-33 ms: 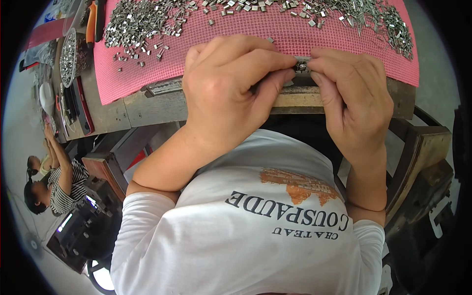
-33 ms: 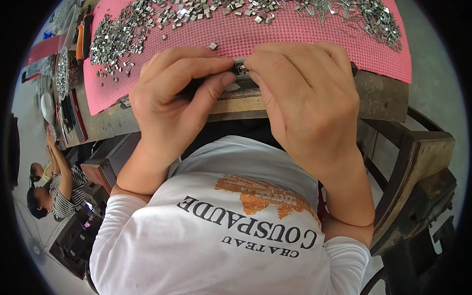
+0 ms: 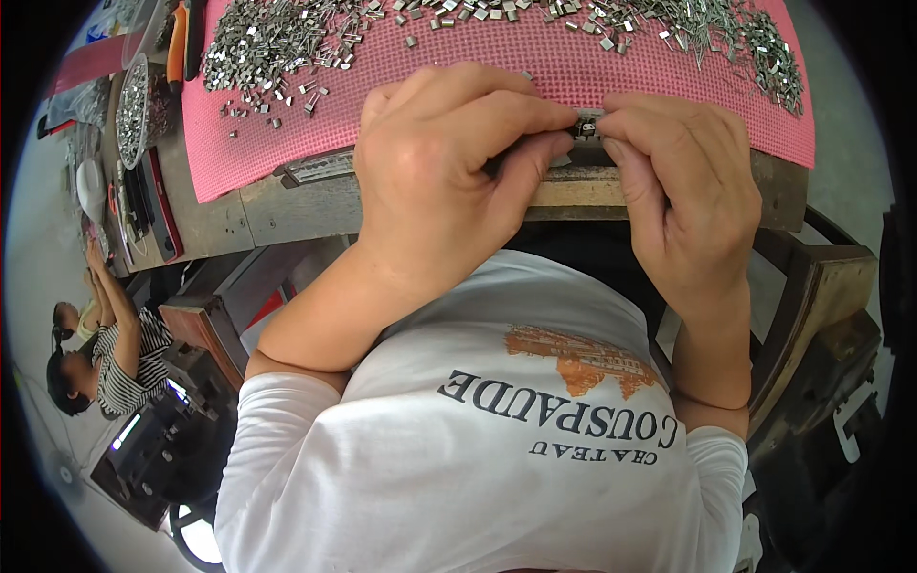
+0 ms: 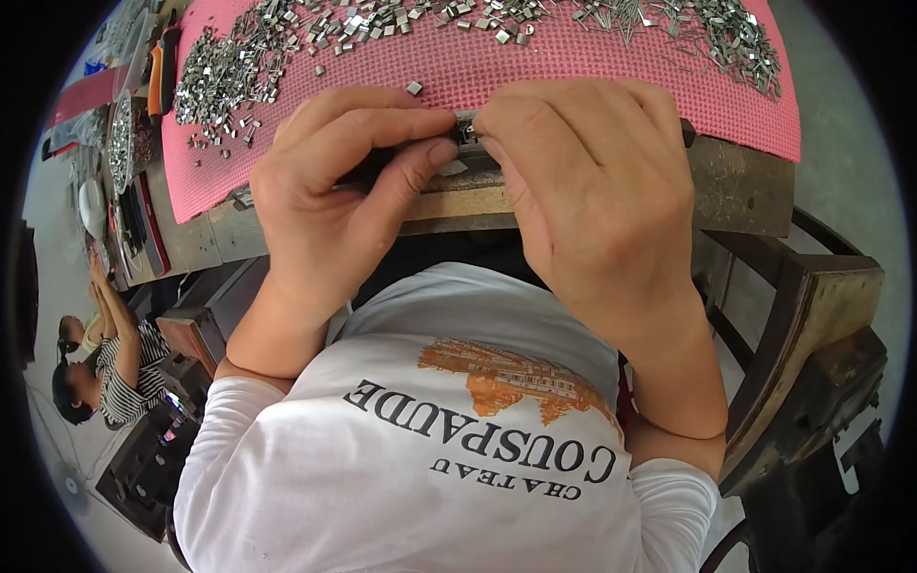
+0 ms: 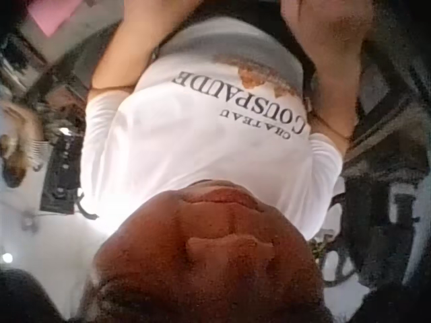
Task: The person places small metal components into a holder by hand, inserts the holder into a press machine, and presses it down with the machine lever. The person then removes the holder and places more components into it.
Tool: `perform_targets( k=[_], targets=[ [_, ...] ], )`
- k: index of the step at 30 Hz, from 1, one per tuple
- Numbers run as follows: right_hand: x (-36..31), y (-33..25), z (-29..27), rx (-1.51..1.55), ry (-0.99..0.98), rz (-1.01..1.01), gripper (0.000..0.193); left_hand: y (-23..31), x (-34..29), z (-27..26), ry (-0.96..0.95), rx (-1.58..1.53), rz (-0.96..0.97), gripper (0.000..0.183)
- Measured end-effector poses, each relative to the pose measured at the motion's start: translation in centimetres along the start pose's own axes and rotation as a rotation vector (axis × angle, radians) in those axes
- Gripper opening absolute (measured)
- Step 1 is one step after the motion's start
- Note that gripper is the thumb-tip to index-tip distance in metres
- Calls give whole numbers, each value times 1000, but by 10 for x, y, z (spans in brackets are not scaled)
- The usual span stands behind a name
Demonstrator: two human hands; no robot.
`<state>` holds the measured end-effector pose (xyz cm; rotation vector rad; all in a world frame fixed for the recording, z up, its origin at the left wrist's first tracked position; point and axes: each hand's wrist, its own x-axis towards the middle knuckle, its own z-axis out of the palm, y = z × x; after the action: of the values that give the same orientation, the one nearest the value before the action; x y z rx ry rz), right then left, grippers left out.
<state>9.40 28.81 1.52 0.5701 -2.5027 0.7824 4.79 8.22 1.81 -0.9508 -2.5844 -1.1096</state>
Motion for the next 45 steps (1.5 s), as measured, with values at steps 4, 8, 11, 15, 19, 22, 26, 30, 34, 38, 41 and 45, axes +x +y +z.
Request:
perform_targets(
  k=[4, 8, 11, 15, 19, 22, 26, 30, 34, 38, 41, 45],
  targets=[
    [3, -3, 7, -35, 9, -9, 17, -2, 3, -2, -56, -82, -58, 23],
    [11, -10, 8, -120, -61, -13, 23, 1, 2, -3, -48, -60, -69, 22],
    [14, -16, 10, -186, -121, 12, 25, 1, 4, -3, -68, -46, -107, 24],
    [13, -14, 6, -161, -118, -5, 24, -2, 7, -7, -100, -62, -54, 29],
    [-1, 5, -11, 3, -57, -8, 29, -15, -4, -11, 11, -19, 158, 35],
    [-9, 7, -38, -75, -196, 92, 46, -19, -17, -27, 8, 146, 232, 50],
    [-24, 19, -33, -150, -149, 100, 48, -28, -26, -20, 2, 129, 218, 53],
    [-27, 23, -28, -159, -146, 51, 47, -27, -28, -20, 16, 120, 233, 50],
    [-28, 13, -21, -200, -131, 8, 46, -30, -34, -27, -12, 103, 208, 51],
    [-20, 6, -24, -155, -174, 75, 44, -34, -34, -26, -9, 30, 161, 50],
    [-6, 3, -32, -120, -212, 84, 42, -31, -26, -38, -46, -86, 81, 48],
    [16, -1, -27, -95, -194, 47, 34, -45, -1, -37, 149, 81, 80, 24]
  ],
)
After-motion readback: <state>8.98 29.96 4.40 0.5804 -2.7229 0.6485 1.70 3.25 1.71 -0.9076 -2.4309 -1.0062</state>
